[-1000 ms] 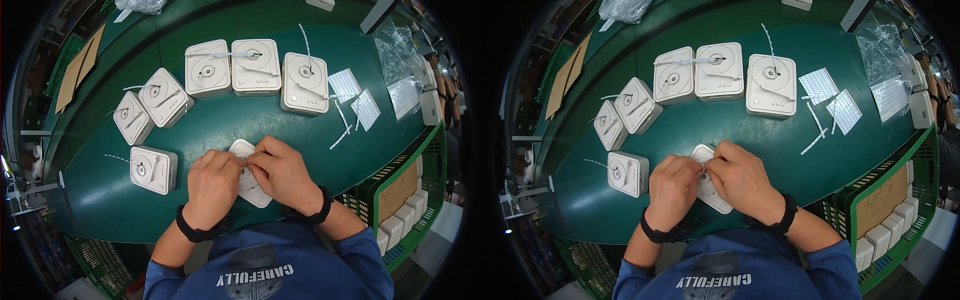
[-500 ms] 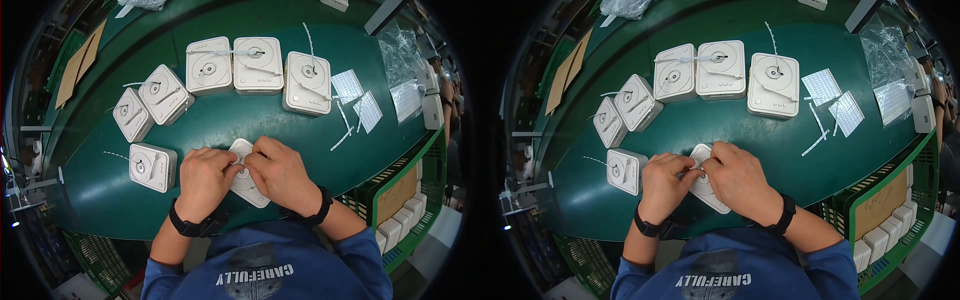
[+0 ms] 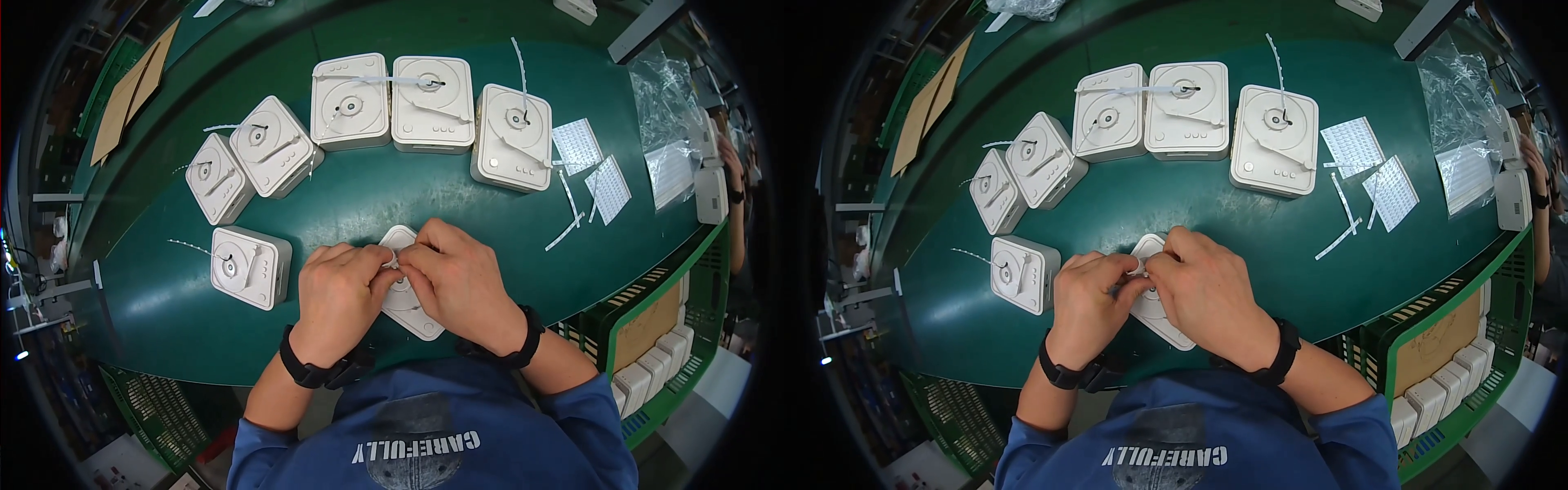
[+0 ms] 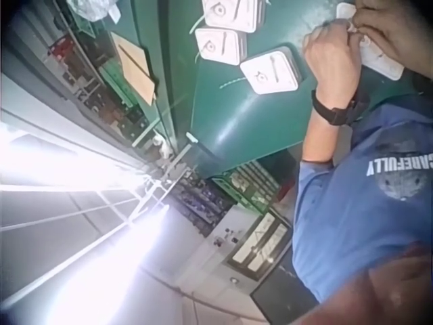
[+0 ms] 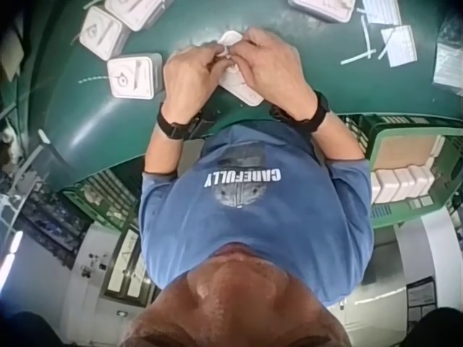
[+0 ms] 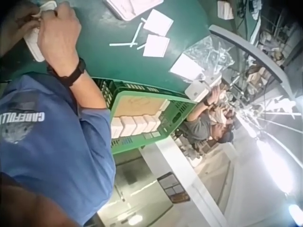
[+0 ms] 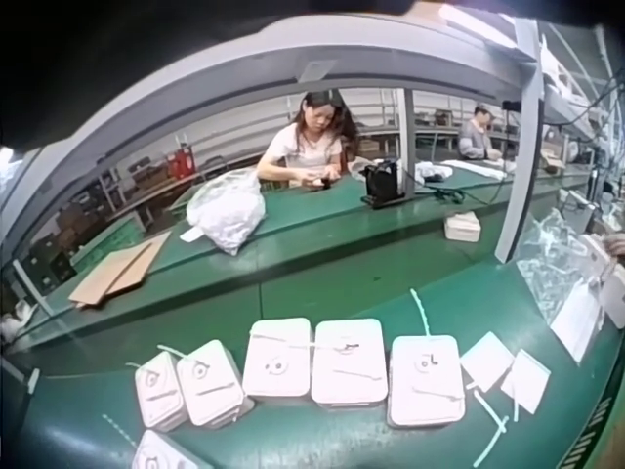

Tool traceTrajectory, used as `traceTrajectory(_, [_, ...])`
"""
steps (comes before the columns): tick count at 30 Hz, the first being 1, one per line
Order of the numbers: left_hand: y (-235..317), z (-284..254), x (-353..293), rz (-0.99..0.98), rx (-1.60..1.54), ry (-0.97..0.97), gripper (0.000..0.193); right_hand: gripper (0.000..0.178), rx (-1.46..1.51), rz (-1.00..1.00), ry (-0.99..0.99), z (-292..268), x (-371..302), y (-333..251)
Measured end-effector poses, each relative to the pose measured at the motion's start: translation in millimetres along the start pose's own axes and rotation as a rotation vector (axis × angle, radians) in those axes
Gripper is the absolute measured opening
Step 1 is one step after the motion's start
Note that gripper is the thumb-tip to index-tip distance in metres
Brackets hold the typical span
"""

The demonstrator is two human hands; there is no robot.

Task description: The person picks up a white square device and threads a white strip through its center by hand. The person repeats this process with a second device and strip, then places the devices onto the green work surface.

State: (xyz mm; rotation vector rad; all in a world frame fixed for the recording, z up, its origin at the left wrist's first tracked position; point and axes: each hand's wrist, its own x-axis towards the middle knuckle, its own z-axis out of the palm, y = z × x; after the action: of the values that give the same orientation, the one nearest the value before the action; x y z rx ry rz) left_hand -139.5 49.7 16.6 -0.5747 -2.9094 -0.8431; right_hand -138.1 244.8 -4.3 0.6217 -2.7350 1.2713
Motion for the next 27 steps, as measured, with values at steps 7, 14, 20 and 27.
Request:
traceTrajectory(7, [0.1,1.0,-10.6,0.025,-0.028,0.039,0.016,0.006,-0.048,-0.013,-0.022,-1.2,3.4,-3.3])
traceTrajectory(14, [1.9,-4.6,-8.7,-0.029,-0.06,-0.027,0.014,0.004,-0.134,-0.012,-0.069,-2.0,6.6,-10.1])
traceTrajectory(20, [0.5,-16.3,2.2,-0.032,-0.022,-0.163,0.009,0.004,-0.214,-0.063,-0.101,0.7,13.1,-19.0])
traceTrajectory(27, [1.0,-22.2,11.6,-0.076,-0.025,-0.294,0.01,0.012,-0.229,-0.116,-0.057,1.7,-1.4,-8.5])
